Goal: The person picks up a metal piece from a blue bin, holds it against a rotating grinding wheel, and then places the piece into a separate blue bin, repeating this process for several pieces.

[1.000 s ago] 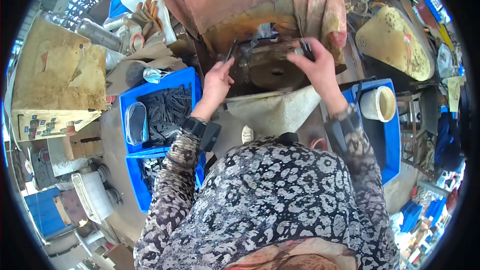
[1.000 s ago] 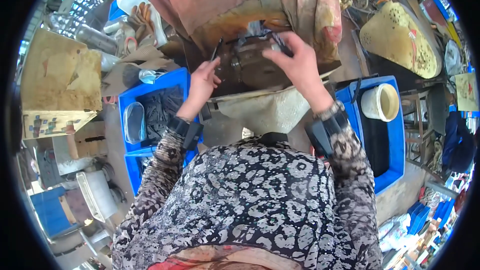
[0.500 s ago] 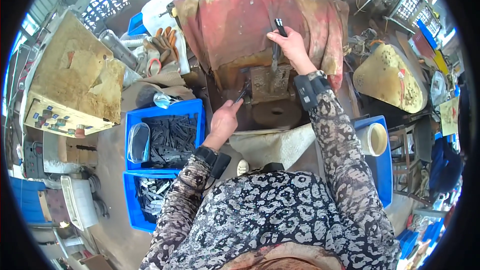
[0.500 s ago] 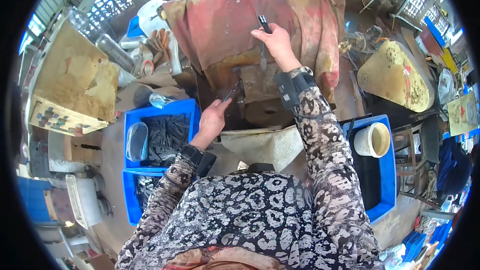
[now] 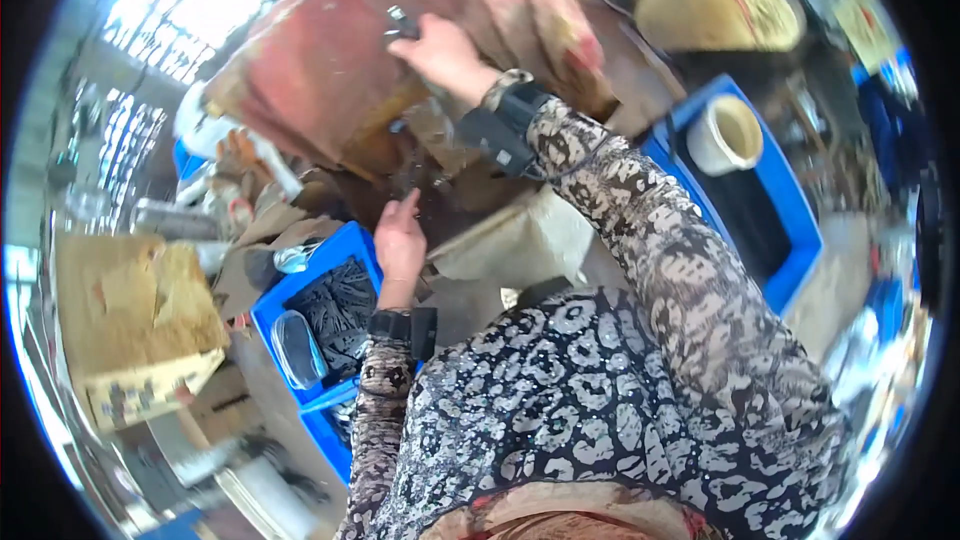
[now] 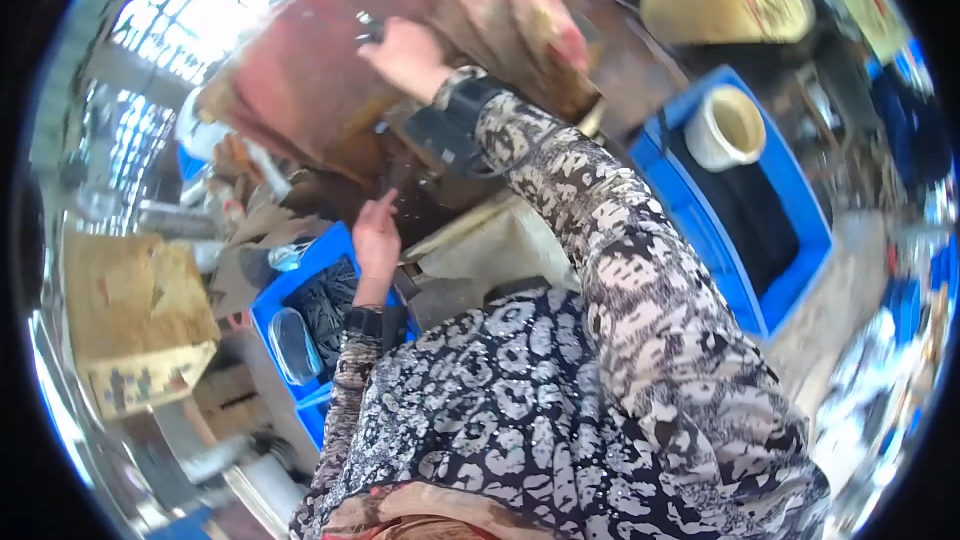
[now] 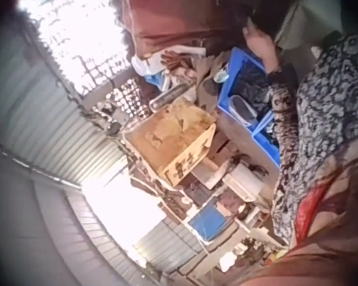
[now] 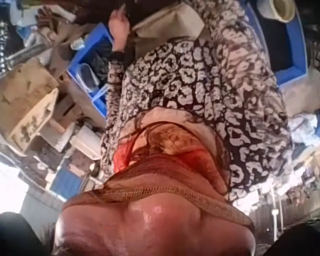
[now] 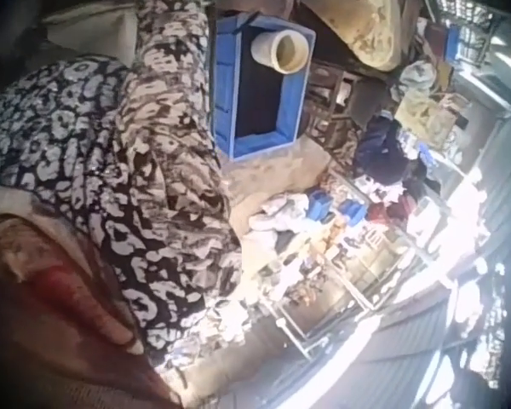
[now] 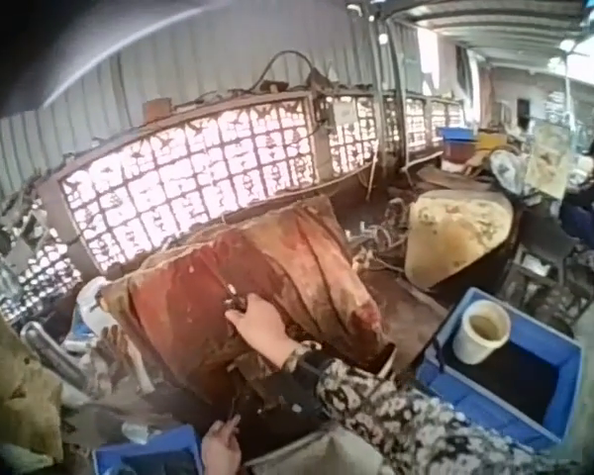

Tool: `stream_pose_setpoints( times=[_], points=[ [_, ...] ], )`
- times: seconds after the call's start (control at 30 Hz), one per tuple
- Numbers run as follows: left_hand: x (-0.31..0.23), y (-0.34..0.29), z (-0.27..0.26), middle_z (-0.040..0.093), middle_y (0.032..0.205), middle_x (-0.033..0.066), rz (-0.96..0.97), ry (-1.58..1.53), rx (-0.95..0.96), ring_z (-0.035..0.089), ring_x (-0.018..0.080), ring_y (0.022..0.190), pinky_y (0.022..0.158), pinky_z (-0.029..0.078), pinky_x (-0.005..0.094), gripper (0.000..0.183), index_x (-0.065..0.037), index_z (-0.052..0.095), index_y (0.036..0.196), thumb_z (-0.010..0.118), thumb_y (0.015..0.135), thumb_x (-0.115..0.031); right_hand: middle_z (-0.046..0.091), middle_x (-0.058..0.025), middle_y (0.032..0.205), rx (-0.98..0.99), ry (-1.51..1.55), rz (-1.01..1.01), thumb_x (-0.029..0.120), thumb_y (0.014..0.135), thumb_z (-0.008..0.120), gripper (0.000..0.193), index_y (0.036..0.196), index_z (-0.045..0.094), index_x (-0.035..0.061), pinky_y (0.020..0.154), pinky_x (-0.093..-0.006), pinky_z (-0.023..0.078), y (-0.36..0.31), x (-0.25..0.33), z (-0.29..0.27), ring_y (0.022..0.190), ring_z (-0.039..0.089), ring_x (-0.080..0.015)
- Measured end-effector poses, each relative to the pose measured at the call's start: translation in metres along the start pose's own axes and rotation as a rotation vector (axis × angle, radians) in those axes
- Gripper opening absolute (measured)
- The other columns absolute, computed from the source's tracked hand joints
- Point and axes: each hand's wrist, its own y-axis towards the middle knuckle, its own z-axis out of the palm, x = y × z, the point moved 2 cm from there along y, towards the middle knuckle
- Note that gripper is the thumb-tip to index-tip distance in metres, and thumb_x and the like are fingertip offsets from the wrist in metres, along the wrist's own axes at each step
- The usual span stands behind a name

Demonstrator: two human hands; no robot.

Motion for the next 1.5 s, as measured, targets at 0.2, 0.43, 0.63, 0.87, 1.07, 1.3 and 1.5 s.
stream_pose_setpoints(
  times=[0.2,0.43,0.63,0.87,1.07,1.3,1.5],
  points=[
    [0.014,0.001,0.009,0.060,0.082,0.0120,0.054,-0.027,0.028,0.061,0.0275,0.078,0.071,0.049,0.0355,0.041,-0.009,0.065,0.114,0.050,0.079,0.008,0.061,-0.0100,0.075,0.433,0.794,0.457,0.012,0.082,0.062,0.015,0.088,0.061,-0.0021,0.057,-0.0286,0.044,-0.117,-0.081,-0.047,0.064,0.058,-0.0157],
    [0.028,-0.005,-0.003,0.059,0.082,0.0119,0.007,-0.046,0.078,0.060,0.0266,0.079,0.074,0.049,0.0338,0.042,-0.009,0.065,0.115,0.050,0.080,0.008,0.059,-0.0046,0.076,0.029,0.742,0.630,0.005,0.085,0.061,0.020,0.103,0.063,-0.0043,0.059,-0.0255,0.047,-0.215,-0.099,-0.155,0.067,0.057,-0.0117],
    [0.039,-0.006,0.001,0.059,0.085,0.0120,0.003,-0.039,0.100,0.060,0.0270,0.079,0.074,0.049,0.0346,0.040,-0.006,0.065,0.114,0.049,0.079,0.006,0.064,-0.0075,0.090,-0.100,0.727,0.627,-0.002,0.085,0.063,0.037,0.120,0.052,-0.0026,0.063,-0.0234,0.050,-0.232,-0.118,-0.178,0.072,0.061,-0.0116],
    [0.049,-0.011,-0.005,0.060,0.084,0.0116,-0.035,0.000,0.044,0.061,0.0275,0.078,0.073,0.050,0.0360,0.039,-0.008,0.065,0.113,0.050,0.079,0.005,0.064,-0.0069,0.089,-0.100,0.660,0.592,0.001,0.084,0.064,0.026,0.108,0.055,-0.0008,0.058,-0.0219,0.046,-0.224,-0.118,-0.166,0.069,0.059,-0.0108],
    [0.045,-0.007,-0.003,0.059,0.085,0.0125,-0.013,-0.031,0.041,0.061,0.0291,0.081,0.073,0.050,0.0369,0.037,-0.007,0.065,0.110,0.050,0.078,0.005,0.060,-0.0033,0.085,-0.040,0.722,0.658,0.007,0.085,0.060,0.021,0.105,0.056,0.0017,0.051,-0.0203,0.037,-0.220,-0.110,-0.150,0.065,0.050,-0.0069],
    [0.035,-0.007,-0.004,0.059,0.083,0.0124,-0.020,-0.070,0.030,0.060,0.0277,0.078,0.072,0.049,0.0352,0.038,-0.007,0.065,0.112,0.050,0.079,0.007,0.057,-0.0017,0.079,0.126,0.747,0.614,0.016,0.097,0.046,0.022,0.108,0.055,-0.0008,0.045,-0.0187,0.031,-0.212,-0.095,-0.123,0.057,0.042,-0.0042],
    [0.030,-0.009,-0.007,0.059,0.082,0.0122,-0.006,-0.059,0.035,0.061,0.0266,0.078,0.071,0.049,0.0339,0.038,-0.007,0.065,0.112,0.050,0.080,0.007,0.060,-0.0043,0.080,-0.135,0.657,0.579,0.013,0.096,0.049,0.019,0.108,0.051,-0.0009,0.046,-0.0203,0.037,-0.211,-0.123,-0.149,0.055,0.045,-0.0068]
  ],
)
